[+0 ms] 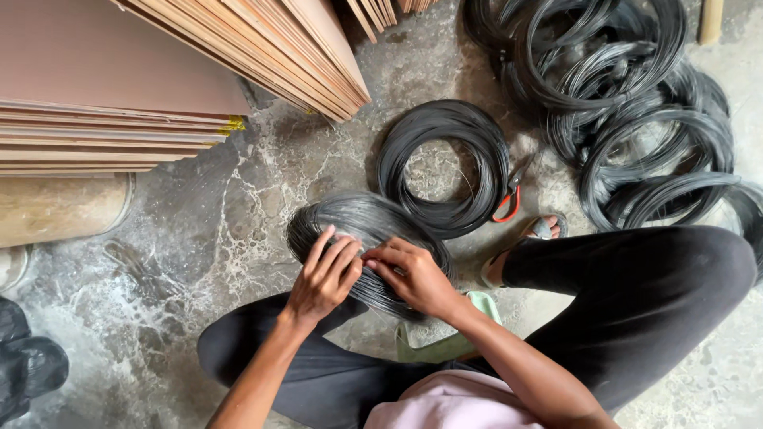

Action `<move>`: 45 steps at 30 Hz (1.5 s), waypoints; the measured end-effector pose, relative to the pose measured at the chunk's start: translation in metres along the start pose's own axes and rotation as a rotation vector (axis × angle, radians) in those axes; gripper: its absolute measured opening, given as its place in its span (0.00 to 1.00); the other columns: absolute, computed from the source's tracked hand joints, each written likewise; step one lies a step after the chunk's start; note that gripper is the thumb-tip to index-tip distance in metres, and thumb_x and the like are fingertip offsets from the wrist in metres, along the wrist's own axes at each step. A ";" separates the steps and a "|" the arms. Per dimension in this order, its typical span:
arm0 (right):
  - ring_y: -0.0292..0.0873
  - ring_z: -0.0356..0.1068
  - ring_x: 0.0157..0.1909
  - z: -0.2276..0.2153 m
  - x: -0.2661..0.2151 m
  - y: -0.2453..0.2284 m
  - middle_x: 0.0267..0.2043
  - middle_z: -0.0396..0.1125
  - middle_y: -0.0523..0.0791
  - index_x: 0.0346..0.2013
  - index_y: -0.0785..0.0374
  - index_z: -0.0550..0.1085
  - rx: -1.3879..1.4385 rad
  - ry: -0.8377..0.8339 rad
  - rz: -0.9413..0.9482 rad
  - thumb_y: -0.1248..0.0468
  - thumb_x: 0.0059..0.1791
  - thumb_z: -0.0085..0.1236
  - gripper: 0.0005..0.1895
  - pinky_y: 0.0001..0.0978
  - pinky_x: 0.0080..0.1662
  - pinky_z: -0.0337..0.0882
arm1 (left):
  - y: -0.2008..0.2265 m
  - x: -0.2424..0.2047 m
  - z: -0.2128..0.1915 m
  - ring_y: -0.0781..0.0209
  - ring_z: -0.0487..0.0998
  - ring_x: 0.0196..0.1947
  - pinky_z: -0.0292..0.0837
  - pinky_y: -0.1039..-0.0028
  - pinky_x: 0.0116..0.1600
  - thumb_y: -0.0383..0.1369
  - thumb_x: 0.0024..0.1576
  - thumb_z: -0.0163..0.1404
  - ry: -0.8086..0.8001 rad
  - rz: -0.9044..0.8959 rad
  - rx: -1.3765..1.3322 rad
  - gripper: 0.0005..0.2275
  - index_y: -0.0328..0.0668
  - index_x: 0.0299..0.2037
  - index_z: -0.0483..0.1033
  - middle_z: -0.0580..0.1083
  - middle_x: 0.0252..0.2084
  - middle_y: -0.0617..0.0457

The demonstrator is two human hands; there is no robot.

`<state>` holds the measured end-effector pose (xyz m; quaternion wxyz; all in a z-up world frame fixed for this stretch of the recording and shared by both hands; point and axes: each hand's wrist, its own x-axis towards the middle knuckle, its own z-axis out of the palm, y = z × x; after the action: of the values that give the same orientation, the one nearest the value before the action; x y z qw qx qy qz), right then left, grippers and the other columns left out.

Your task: The person hangs a coil of wire on a hook, then sits on a small stool to work with it. They use red-handled shears to cut a length of wire from the coil and then tie the cut end to secure the coil.

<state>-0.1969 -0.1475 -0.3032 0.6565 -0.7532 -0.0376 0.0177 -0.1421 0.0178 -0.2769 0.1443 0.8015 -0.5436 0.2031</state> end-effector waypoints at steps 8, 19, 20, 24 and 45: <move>0.61 0.48 0.58 -0.058 0.037 0.146 0.56 0.50 0.60 0.59 0.63 0.52 -0.607 0.443 0.315 0.54 0.37 0.66 0.44 0.54 0.55 0.51 | -0.004 -0.011 0.008 0.53 0.72 0.28 0.75 0.59 0.41 0.23 0.52 0.48 0.020 0.076 0.022 0.03 0.36 0.32 0.66 0.69 0.28 0.45; 0.40 0.69 0.24 -0.049 0.030 0.079 0.19 0.68 0.45 0.37 0.63 0.73 -0.005 0.199 0.171 0.62 0.49 0.48 0.09 0.31 0.35 0.68 | -0.010 -0.001 0.007 0.53 0.75 0.32 0.74 0.59 0.45 0.21 0.52 0.47 0.024 0.089 0.036 0.00 0.32 0.31 0.70 0.70 0.30 0.43; 0.46 0.70 0.31 -0.045 0.022 0.048 0.26 0.69 0.48 0.38 0.63 0.73 0.032 0.073 0.125 0.63 0.48 0.47 0.09 0.37 0.39 0.69 | -0.008 0.002 0.005 0.49 0.73 0.41 0.72 0.56 0.48 0.23 0.52 0.47 0.032 0.068 0.050 0.01 0.32 0.31 0.69 0.70 0.38 0.39; 0.53 0.71 0.40 -0.019 -0.003 0.003 0.35 0.70 0.52 0.42 0.63 0.73 0.094 -0.167 0.018 0.65 0.48 0.46 0.11 0.43 0.42 0.69 | -0.002 0.014 -0.001 0.43 0.72 0.49 0.68 0.57 0.52 0.22 0.54 0.44 0.009 0.049 0.068 0.03 0.27 0.30 0.67 0.70 0.47 0.33; 0.60 0.65 0.47 0.043 -0.004 0.013 0.40 0.66 0.58 0.47 0.65 0.63 -0.032 -0.167 0.254 0.49 0.31 0.64 0.36 0.54 0.44 0.67 | -0.063 -0.014 0.009 0.49 0.71 0.34 0.66 0.60 0.55 0.23 0.59 0.37 -0.068 0.062 0.127 0.06 0.29 0.40 0.67 0.61 0.27 0.46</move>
<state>-0.2042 -0.1071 -0.3218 0.6315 -0.7581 0.0034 0.1626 -0.0871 0.0486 -0.2920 0.0684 0.7981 -0.5589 0.2144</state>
